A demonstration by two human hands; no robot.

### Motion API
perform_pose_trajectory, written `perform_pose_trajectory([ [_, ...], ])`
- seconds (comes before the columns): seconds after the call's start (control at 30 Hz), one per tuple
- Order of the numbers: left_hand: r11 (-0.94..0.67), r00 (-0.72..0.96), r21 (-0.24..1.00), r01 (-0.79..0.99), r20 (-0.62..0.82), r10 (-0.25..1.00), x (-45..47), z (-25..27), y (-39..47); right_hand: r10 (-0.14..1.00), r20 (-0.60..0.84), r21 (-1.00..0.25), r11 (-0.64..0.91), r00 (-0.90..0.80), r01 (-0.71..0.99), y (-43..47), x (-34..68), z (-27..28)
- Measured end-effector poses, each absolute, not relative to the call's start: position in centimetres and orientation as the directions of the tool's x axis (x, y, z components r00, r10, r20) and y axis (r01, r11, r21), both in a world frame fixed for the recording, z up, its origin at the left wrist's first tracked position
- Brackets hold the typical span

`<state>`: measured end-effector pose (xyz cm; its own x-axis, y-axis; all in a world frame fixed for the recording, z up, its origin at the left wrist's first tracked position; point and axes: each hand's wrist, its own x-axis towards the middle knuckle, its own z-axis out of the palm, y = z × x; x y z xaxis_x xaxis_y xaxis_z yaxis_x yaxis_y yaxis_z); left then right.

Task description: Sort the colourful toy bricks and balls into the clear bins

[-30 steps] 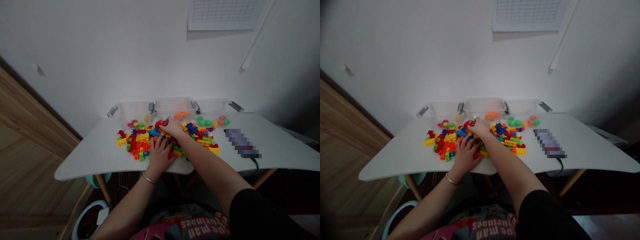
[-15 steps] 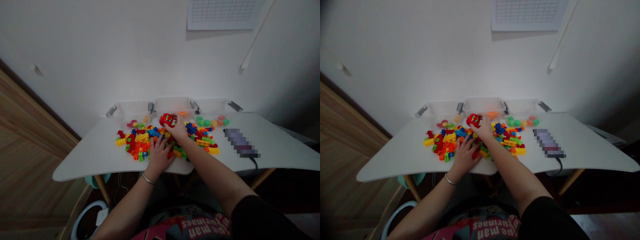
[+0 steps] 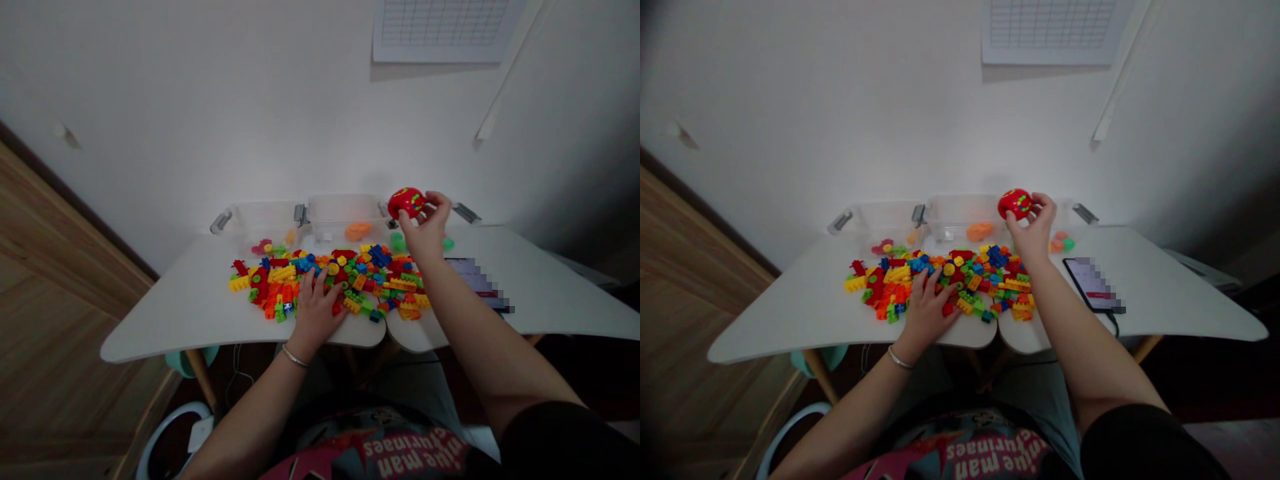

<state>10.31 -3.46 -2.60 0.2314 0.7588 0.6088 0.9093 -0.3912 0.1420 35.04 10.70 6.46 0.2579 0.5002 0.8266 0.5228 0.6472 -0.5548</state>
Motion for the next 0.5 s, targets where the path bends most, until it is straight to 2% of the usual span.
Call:
perform_pose_trajectory([
  [0.13,-0.380,0.222,0.149,0.913,0.600,0.768,10.4,-2.4,-3.6,0.520,0.755,-0.641,0.455,0.401,0.618,13.2,39.4,6.2],
  [0.2,-0.381,0.223,0.150,0.912,0.597,0.771,10.4,-2.3,-3.6,0.537,0.733,-0.651,0.376,0.418,0.659,14.1,40.8,6.0],
  [0.4,-0.387,0.238,0.140,0.912,0.587,0.774,10.4,-2.3,-3.5,0.696,0.649,-0.592,0.209,0.307,0.778,15.6,41.0,5.7],
  [0.5,-0.398,0.257,0.128,0.908,0.581,0.772,10.3,-2.3,-3.5,0.764,0.609,-0.476,0.136,0.213,0.869,16.4,40.8,5.4],
])
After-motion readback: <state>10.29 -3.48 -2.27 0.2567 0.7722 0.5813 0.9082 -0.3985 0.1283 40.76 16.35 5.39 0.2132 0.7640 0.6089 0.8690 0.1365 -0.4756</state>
